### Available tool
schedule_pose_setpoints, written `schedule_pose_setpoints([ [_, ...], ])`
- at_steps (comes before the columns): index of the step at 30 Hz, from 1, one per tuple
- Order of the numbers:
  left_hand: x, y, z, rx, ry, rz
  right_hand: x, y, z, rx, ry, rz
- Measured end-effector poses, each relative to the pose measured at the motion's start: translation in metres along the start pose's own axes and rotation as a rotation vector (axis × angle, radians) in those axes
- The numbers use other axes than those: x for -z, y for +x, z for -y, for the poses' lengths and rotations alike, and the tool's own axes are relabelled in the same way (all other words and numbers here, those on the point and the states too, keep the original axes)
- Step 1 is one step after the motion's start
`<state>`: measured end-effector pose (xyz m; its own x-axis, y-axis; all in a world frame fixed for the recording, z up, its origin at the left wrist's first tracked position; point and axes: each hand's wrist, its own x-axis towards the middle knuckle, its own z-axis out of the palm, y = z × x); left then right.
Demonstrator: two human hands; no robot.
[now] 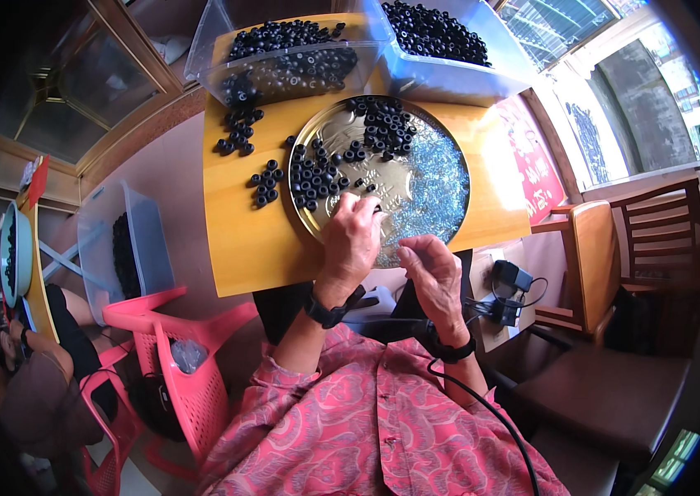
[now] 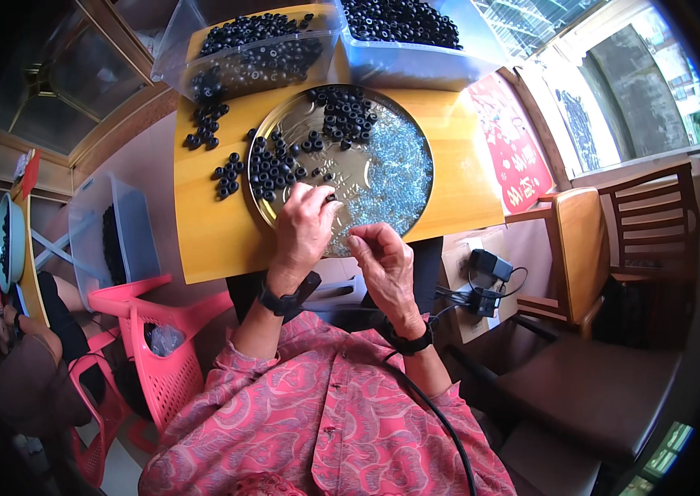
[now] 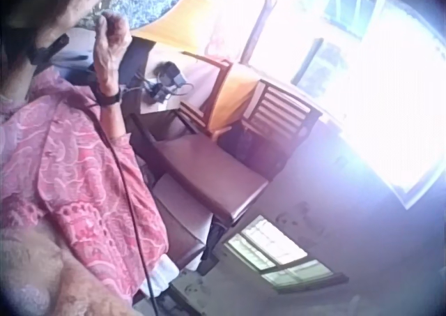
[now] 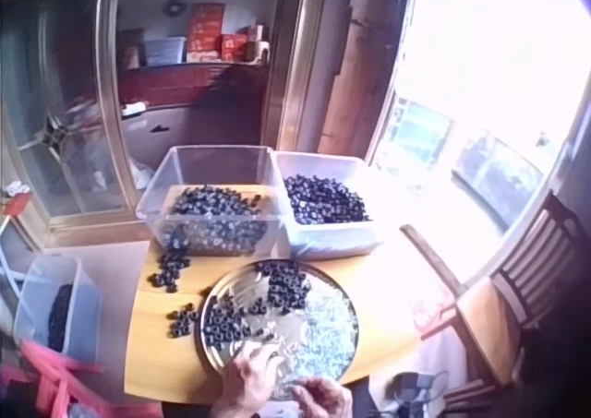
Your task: The person picks up a black ring and a small metal piece from a tray, presses the metal piece into the ring, and places the assembled unit back onto the tray.
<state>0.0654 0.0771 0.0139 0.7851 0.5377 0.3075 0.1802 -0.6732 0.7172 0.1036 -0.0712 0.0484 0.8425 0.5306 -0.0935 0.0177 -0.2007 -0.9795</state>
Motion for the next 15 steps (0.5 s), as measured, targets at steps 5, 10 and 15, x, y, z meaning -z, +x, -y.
schedule_pose_setpoints([
  [5, 0.018, -0.011, 0.006, 0.375, -0.994, 0.192, -0.005, -0.001, 0.001, -0.003, 0.061, -0.032],
  [10, 0.032, -0.021, 0.008, 0.477, -1.305, 0.192, -0.010, -0.005, 0.002, 0.000, 0.038, -0.042],
  [15, 0.039, -0.030, 0.011, 0.582, -1.595, 0.278, -0.015, -0.009, 0.000, 0.034, 0.087, -0.063],
])
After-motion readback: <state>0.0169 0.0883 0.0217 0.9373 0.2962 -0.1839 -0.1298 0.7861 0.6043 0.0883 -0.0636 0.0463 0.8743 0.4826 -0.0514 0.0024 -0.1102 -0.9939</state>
